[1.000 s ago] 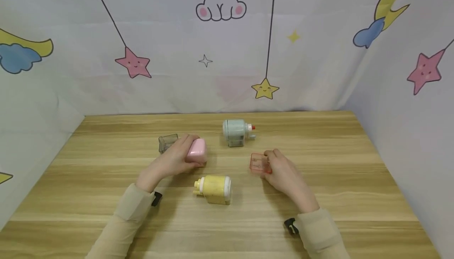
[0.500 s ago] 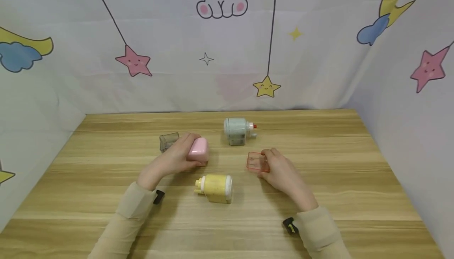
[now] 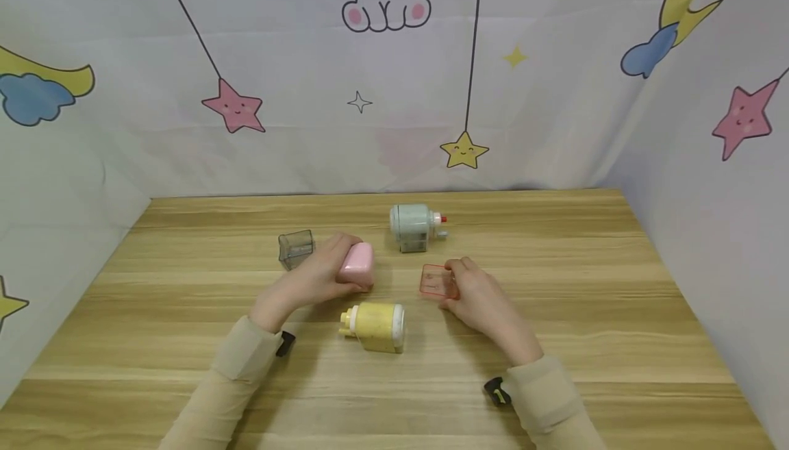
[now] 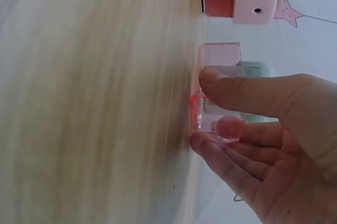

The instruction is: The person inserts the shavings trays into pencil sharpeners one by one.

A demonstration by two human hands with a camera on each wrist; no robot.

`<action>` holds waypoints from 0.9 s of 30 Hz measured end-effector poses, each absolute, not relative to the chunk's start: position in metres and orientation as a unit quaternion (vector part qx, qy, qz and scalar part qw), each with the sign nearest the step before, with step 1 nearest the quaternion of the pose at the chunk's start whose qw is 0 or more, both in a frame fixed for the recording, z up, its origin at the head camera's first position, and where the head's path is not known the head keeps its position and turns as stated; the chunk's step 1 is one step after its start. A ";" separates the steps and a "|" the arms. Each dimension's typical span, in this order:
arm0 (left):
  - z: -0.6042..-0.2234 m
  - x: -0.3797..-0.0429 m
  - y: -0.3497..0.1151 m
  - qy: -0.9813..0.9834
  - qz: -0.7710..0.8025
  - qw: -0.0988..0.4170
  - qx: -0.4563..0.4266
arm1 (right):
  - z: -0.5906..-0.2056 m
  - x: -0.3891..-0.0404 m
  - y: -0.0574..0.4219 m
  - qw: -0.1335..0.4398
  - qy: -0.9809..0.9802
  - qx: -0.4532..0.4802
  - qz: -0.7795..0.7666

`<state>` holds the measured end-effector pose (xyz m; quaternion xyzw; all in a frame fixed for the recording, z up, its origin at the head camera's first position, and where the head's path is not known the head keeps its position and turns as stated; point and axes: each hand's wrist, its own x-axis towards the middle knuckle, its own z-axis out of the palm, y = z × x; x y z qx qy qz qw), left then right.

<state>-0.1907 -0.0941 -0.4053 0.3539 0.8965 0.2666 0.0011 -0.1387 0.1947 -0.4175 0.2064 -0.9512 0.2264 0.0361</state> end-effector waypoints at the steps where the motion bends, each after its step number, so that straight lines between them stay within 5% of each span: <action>1: -0.406 -0.191 -0.093 0.896 0.267 0.001 0.355 | -0.417 -0.139 0.194 0.037 -0.951 0.207 0.227; 27: -0.410 -0.189 -0.065 0.874 0.261 0.000 0.410 | -0.416 -0.140 0.183 0.018 -0.952 0.202 0.228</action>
